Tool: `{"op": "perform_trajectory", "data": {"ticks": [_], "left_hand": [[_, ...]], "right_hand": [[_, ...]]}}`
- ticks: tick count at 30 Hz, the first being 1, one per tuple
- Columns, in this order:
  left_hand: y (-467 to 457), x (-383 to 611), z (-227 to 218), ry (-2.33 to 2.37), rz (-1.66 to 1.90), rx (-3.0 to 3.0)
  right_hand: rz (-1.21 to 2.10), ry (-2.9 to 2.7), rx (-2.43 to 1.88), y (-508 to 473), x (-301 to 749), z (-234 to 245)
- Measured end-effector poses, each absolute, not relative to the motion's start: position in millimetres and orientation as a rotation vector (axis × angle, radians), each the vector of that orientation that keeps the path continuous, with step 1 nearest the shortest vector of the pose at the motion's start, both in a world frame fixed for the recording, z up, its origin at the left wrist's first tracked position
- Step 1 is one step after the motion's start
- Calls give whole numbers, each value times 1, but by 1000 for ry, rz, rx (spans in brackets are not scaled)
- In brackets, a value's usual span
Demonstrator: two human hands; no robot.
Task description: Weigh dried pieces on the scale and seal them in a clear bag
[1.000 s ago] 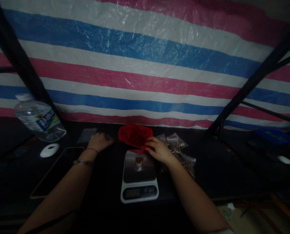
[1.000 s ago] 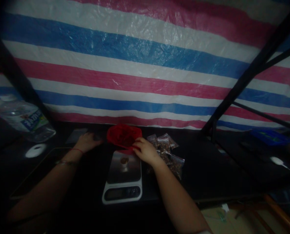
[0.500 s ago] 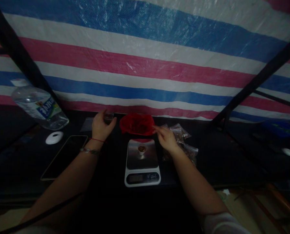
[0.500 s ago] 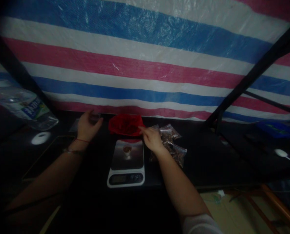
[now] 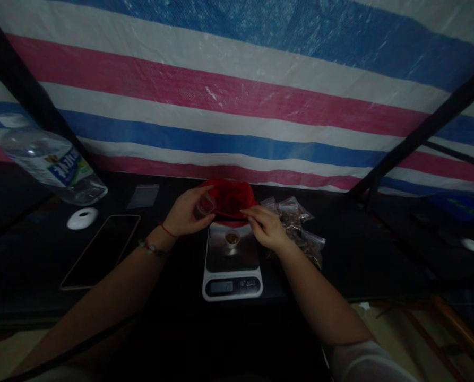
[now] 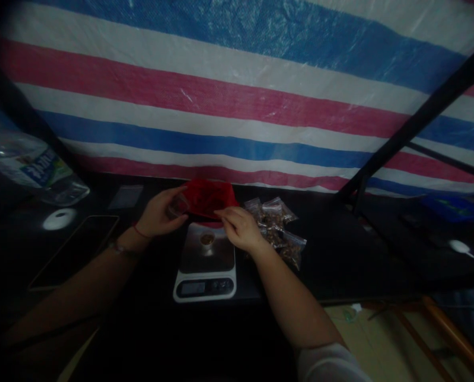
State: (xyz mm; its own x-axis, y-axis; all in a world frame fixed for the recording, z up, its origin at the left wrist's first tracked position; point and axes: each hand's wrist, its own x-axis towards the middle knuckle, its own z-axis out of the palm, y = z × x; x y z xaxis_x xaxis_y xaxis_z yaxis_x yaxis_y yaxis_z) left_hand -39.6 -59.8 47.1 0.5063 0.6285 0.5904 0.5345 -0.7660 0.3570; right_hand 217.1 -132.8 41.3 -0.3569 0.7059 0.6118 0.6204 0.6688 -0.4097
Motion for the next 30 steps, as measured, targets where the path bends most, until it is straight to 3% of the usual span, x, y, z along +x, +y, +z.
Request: {"op": "perform_trajectory", "data": {"ticks": [18,30], "left_hand": [[-50,-42,36,900,1110,2613],[-45,-45,32,952,1143,2551]], "right_hand": [[337,-2441,-892,-136,203,48],[85,-2028,-940,-130,229,54]]}}
